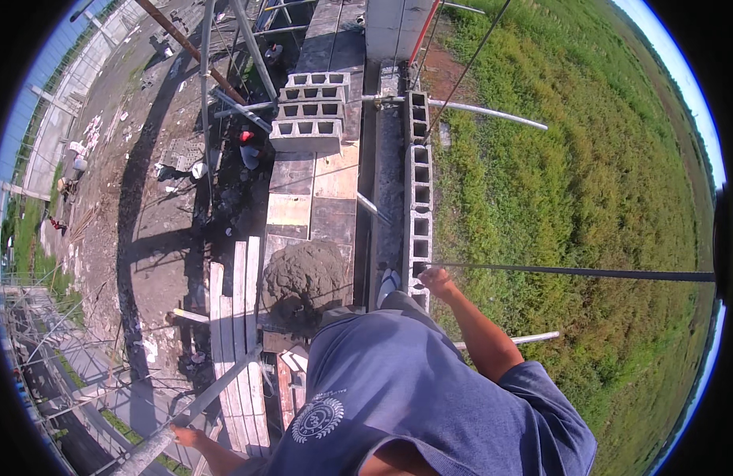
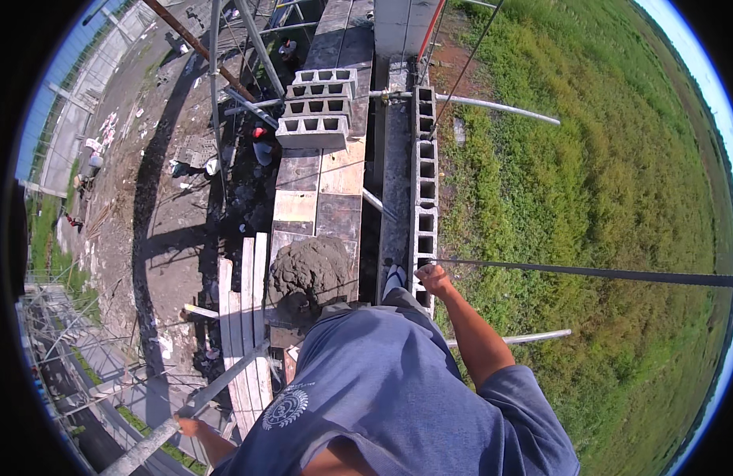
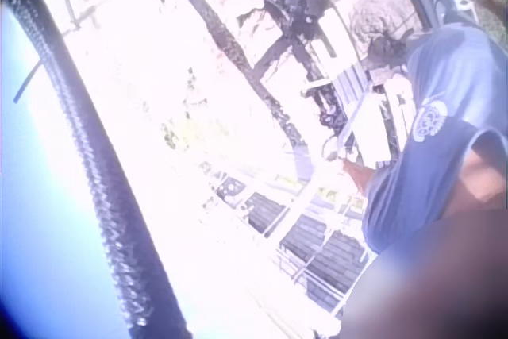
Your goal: The person repeatedly climbs down from a scaffold to retrieve a concrete block, carries it back up, and places it on a partially built wall. They use a trowel to apply mortar between blocks and adjust their position as the wall grows.
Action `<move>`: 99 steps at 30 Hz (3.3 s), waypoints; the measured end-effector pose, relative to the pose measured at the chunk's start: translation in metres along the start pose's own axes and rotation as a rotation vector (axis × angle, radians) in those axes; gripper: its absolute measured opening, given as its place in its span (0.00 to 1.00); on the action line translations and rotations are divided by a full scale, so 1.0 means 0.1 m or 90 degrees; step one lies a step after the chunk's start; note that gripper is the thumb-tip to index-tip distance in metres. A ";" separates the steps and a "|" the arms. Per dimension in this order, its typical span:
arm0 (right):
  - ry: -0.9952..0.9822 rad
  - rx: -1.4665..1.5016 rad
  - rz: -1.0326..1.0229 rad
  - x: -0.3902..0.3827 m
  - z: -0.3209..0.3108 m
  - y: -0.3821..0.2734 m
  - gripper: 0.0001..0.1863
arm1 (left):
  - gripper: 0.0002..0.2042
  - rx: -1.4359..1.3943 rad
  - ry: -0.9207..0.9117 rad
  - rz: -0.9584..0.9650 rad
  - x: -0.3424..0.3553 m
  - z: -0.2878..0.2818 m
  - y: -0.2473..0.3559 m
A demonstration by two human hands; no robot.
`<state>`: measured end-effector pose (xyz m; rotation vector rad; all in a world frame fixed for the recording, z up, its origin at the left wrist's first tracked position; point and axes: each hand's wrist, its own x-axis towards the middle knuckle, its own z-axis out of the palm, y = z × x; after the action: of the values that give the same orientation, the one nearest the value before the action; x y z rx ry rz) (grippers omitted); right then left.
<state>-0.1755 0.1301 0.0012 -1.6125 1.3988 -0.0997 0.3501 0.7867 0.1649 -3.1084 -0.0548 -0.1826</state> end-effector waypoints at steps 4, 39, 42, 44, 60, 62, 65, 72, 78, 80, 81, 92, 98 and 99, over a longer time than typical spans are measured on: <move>0.012 -0.019 -0.088 0.89 -0.13 -0.46 0.20 | 0.20 -0.653 -0.220 -0.408 -0.66 0.83 1.31; 0.111 0.224 0.025 5.87 -2.57 -2.55 0.13 | 0.45 -0.926 -0.054 0.192 3.28 -0.55 12.89; 0.128 0.087 0.053 6.56 -2.84 -2.70 0.15 | 0.44 -0.828 0.006 0.137 3.51 -0.76 13.33; 0.065 0.053 -0.012 6.94 -3.07 -2.80 0.14 | 0.38 -0.830 0.065 0.017 3.59 -0.78 13.48; -0.208 0.146 -0.138 10.01 -2.76 -4.38 0.16 | 0.28 -0.825 0.228 -0.110 3.42 -0.46 13.23; -0.251 0.254 -0.269 10.59 -2.62 -4.83 0.18 | 0.20 -0.794 0.219 -0.192 3.30 -0.50 13.20; -0.266 0.000 -0.097 11.38 -2.49 -5.63 0.17 | 0.17 -0.728 0.237 -0.225 3.16 -0.63 13.23; -0.190 -0.048 -0.173 12.69 -2.75 -7.22 0.16 | 0.15 -0.625 0.250 -0.374 3.01 -0.85 13.64; -0.195 -0.157 -0.169 13.38 -3.38 -7.70 0.12 | 0.16 -0.602 0.255 -0.451 2.97 -0.81 13.57; -0.186 -0.208 -0.180 13.62 -3.58 -7.71 0.14 | 0.17 -0.585 0.279 -0.452 2.94 -0.71 13.45; -0.185 -0.213 -0.161 13.75 -3.66 -7.69 0.15 | 0.17 -0.574 0.292 -0.440 2.92 -0.64 13.39; -0.372 -0.110 0.009 15.76 -3.90 -8.89 0.12 | 0.18 -0.577 0.464 -0.997 2.79 -0.25 14.18; -0.340 -0.220 -0.181 16.45 -4.03 -10.02 0.14 | 0.28 -0.766 -0.096 -0.948 2.40 0.46 16.79; -0.342 -0.268 -0.190 16.59 -4.03 -10.09 0.15 | 0.28 -0.773 -0.173 -0.903 2.34 0.52 17.13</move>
<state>0.8670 -1.5548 0.0793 -1.9952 0.7889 0.4518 0.6513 -0.9152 0.0979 -3.0362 -3.0347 0.3312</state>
